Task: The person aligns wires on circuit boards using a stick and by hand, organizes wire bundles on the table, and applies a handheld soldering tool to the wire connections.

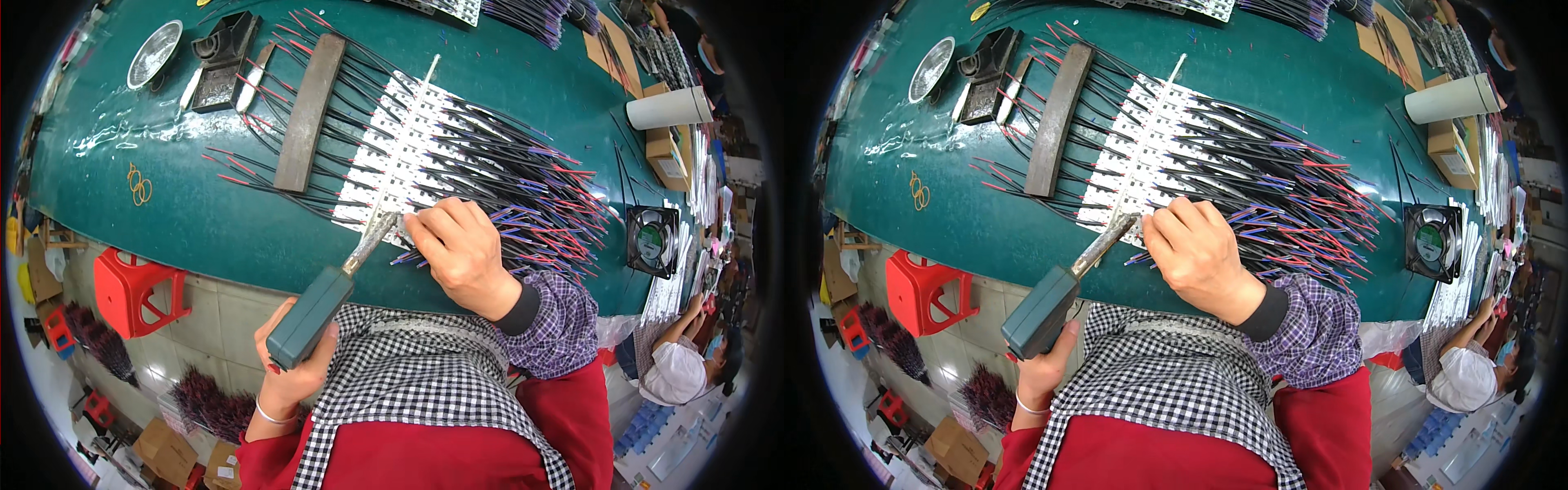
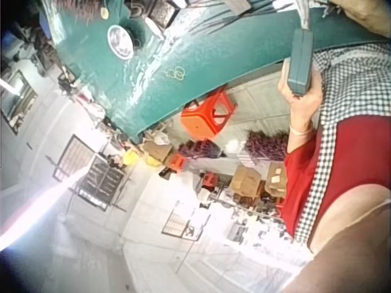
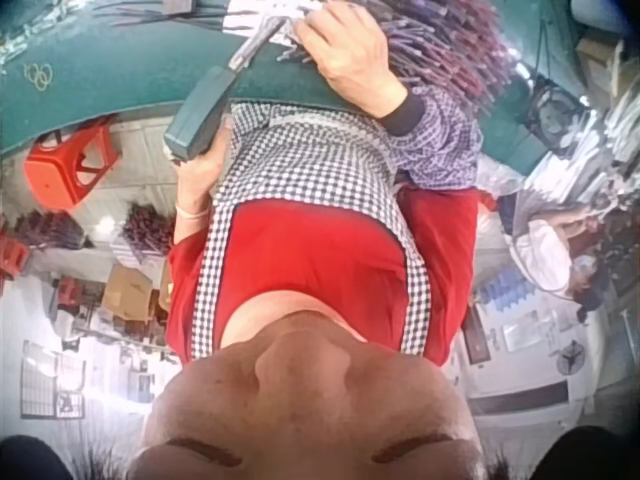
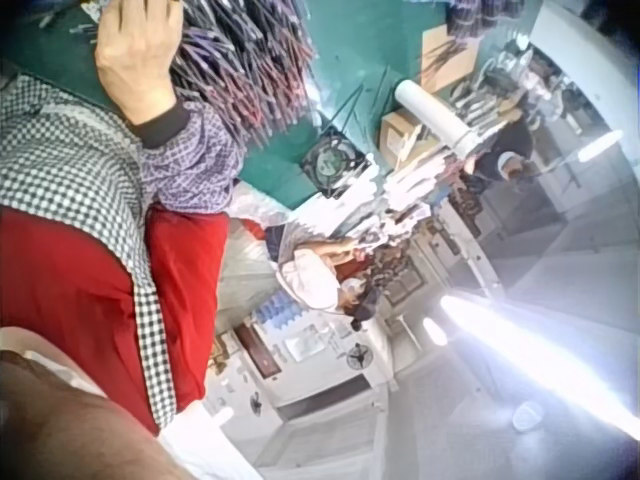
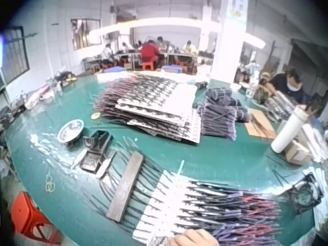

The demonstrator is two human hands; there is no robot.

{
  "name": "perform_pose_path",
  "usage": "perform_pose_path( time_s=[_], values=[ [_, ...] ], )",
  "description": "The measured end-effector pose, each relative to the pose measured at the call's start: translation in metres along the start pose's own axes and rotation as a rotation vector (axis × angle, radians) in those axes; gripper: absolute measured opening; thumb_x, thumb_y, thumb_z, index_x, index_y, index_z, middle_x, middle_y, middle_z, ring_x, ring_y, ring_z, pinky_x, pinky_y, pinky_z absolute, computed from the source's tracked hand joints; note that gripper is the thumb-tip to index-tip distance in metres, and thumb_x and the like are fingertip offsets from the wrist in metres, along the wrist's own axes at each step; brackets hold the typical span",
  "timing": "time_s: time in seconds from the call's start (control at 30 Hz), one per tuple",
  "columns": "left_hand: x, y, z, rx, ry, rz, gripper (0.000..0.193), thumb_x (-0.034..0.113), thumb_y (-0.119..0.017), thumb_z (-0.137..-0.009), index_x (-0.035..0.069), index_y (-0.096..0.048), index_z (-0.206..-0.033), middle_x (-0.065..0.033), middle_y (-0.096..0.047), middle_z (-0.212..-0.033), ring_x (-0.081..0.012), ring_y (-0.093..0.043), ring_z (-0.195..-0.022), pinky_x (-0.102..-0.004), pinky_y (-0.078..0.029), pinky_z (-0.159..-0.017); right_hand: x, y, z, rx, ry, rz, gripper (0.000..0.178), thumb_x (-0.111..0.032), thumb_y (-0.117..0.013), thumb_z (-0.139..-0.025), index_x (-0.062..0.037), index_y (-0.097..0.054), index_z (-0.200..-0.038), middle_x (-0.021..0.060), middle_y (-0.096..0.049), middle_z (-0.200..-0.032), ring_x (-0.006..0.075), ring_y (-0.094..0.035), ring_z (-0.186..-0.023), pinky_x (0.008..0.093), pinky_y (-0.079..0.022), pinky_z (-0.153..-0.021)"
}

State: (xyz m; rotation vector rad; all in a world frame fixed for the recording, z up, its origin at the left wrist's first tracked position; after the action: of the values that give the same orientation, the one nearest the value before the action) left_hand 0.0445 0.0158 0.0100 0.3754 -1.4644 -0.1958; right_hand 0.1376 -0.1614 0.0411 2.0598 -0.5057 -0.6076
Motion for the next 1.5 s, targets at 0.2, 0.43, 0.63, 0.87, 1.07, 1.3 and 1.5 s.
perform_pose_path(
  time_s=[0.2, 0.43, 0.63, 0.87, 1.07, 1.3, 1.5],
  values=[
    [-0.001, 0.001, 0.007, 0.032, -0.037, 0.013, 0.02, -0.005, -0.071, -0.072, -0.006, -0.068, -0.091, -0.0128, -0.064, -0.081, -0.0225, -0.061, -0.065, -0.0299, -0.049, -0.06, -0.004, -0.001, -0.001, 0.014, 0.0, 0.0, 0.026, -0.009, -0.064, -0.069, 0.0045, -0.066, -0.091, 0.0064, -0.055, -0.082, 0.0215, -0.055, -0.078, 0.033, -0.044, -0.064],
    [-0.023, 0.013, 0.029, 0.097, 0.087, 0.08, 0.022, -0.004, -0.073, -0.079, -0.004, -0.066, -0.1, -0.0078, -0.065, -0.087, -0.018, -0.062, -0.075, -0.0295, -0.051, -0.07, -0.002, -0.002, 0.001, 0.012, -0.007, 0.016, 0.027, -0.009, -0.063, -0.068, 0.0043, -0.065, -0.091, 0.0071, -0.055, -0.084, 0.0214, -0.055, -0.079, 0.0325, -0.044, -0.063],
    [-0.014, 0.02, 0.033, 0.121, 0.078, 0.145, 0.041, -0.004, -0.072, -0.083, -0.003, -0.062, -0.122, -0.0118, -0.069, -0.11, -0.0181, -0.065, -0.101, -0.032, -0.052, -0.088, 0.003, -0.001, 0.003, 0.012, -0.059, -0.032, 0.026, -0.008, -0.063, -0.07, 0.0021, -0.065, -0.093, 0.0068, -0.055, -0.085, 0.0219, -0.056, -0.079, 0.0324, -0.044, -0.064],
    [-0.016, 0.006, 0.022, 0.049, 0.056, 0.053, 0.032, -0.003, -0.073, -0.079, -0.005, -0.066, -0.11, -0.0144, -0.069, -0.101, -0.022, -0.066, -0.088, -0.0315, -0.052, -0.078, 0.001, 0.0, 0.003, 0.038, -0.047, -0.08, 0.025, -0.007, -0.064, -0.071, 0.0018, -0.065, -0.095, 0.0075, -0.057, -0.087, 0.0219, -0.056, -0.08, 0.0325, -0.045, -0.066],
    [-0.013, 0.005, 0.019, 0.076, 0.009, 0.023, 0.02, -0.003, -0.073, -0.075, -0.007, -0.069, -0.094, -0.0138, -0.067, -0.084, -0.0222, -0.065, -0.067, -0.0305, -0.052, -0.062, -0.005, 0.0, 0.002, 0.023, -0.01, -0.026, 0.027, -0.008, -0.064, -0.069, 0.0036, -0.065, -0.094, 0.0087, -0.057, -0.087, 0.0232, -0.057, -0.08, 0.0328, -0.045, -0.065],
    [0.016, 0.002, 0.007, -0.028, 0.023, -0.086, 0.018, -0.006, -0.072, -0.075, -0.006, -0.069, -0.092, -0.0123, -0.065, -0.083, -0.021, -0.063, -0.066, -0.0293, -0.05, -0.061, -0.011, 0.002, 0.002, 0.047, 0.039, -0.016, 0.03, -0.007, -0.063, -0.067, 0.0067, -0.065, -0.094, 0.0114, -0.058, -0.089, 0.0245, -0.057, -0.079, 0.0338, -0.047, -0.065],
    [0.001, 0.012, 0.017, 0.09, 0.134, 0.072, 0.017, -0.006, -0.072, -0.074, -0.005, -0.069, -0.091, -0.0121, -0.064, -0.08, -0.0206, -0.063, -0.067, -0.029, -0.05, -0.061, -0.006, 0.0, 0.004, 0.058, 0.021, -0.058, 0.03, -0.007, -0.063, -0.067, 0.006, -0.064, -0.093, 0.0114, -0.058, -0.09, 0.0247, -0.057, -0.08, 0.0333, -0.047, -0.064]
  ],
)
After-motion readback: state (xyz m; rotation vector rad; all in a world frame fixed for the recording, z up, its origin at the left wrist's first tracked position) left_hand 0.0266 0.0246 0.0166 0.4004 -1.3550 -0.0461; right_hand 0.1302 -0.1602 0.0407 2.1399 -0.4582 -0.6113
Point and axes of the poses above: each hand's wrist, its own z-axis away from the middle knuckle, its own y-axis out of the back of the hand, x = y × z, the point moved 10 cm from there along -z, towards the middle knuckle
